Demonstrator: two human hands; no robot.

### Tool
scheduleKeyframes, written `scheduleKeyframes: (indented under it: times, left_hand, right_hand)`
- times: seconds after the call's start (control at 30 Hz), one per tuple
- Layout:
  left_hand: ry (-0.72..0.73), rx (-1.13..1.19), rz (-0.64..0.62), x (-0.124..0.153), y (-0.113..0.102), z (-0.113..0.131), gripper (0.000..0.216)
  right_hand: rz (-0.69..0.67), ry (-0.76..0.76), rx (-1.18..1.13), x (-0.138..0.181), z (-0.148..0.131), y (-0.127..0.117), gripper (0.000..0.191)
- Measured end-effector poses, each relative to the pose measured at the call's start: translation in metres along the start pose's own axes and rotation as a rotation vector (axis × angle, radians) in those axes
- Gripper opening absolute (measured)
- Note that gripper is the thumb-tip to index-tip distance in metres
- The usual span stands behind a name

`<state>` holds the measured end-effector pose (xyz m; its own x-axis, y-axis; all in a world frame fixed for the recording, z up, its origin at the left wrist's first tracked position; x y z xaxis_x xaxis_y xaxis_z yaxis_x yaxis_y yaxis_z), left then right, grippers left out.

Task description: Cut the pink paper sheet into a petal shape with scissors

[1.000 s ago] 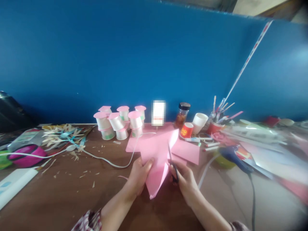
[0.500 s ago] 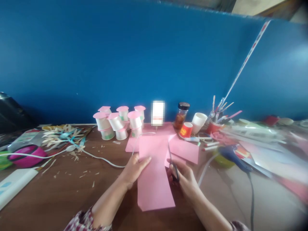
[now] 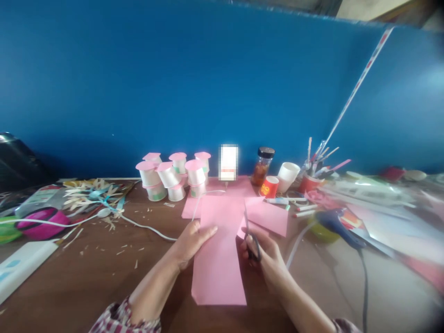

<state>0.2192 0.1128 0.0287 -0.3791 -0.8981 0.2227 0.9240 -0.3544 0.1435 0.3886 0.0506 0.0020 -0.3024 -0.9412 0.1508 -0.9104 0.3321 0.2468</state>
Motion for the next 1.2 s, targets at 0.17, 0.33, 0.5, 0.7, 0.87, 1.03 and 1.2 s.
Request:
scheduleKeyframes:
  times: [0.17, 0.33, 0.5, 0.7, 0.87, 1.03, 1.2]
  left_hand:
    - [0.001, -0.022, -0.018, -0.0003, 0.0011, -0.0009, 0.037]
    - [-0.006, -0.024, -0.040, 0.0002, 0.0023, -0.0006, 0.038]
    - [-0.019, -0.025, -0.025, -0.0006, 0.0007, -0.0023, 0.040]
    - [-0.010, 0.003, -0.055, -0.0013, 0.0030, -0.0032, 0.038]
    - [0.004, 0.024, -0.036, -0.0014, 0.0018, -0.0027, 0.040]
    - [-0.017, 0.013, -0.078, 0.0000, 0.0041, -0.0020, 0.038]
    - [-0.055, 0.039, -0.091, 0.0003, -0.0017, 0.0010, 0.037]
  right_hand:
    - [-0.009, -0.007, 0.020, 0.0000, 0.0002, -0.0004, 0.046]
    - [-0.003, -0.027, 0.034, 0.0006, -0.0028, -0.0008, 0.044]
    - [0.025, -0.043, 0.051, 0.0016, -0.0064, 0.0002, 0.045]
    - [0.041, -0.027, 0.056, 0.0023, -0.0069, 0.0014, 0.046]
    - [0.026, 0.005, 0.039, 0.0013, -0.0025, -0.0001, 0.047]
    - [0.009, -0.008, 0.022, 0.0028, -0.0033, -0.0004, 0.042]
    - [-0.007, 0.001, 0.021, 0.0042, -0.0046, 0.0009, 0.042]
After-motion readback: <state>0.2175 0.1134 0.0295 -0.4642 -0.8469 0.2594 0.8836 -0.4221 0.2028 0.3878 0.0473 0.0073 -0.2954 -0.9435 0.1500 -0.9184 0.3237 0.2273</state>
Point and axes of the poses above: each hand's wrist, its own x-axis away from the middle knuckle, its own y-axis out of the palm, z = x × y, the point moved 7 cm from there along -x, towards the middle knuckle, and after that the axes turned 6 degrees about z, right-handed, at the moved point
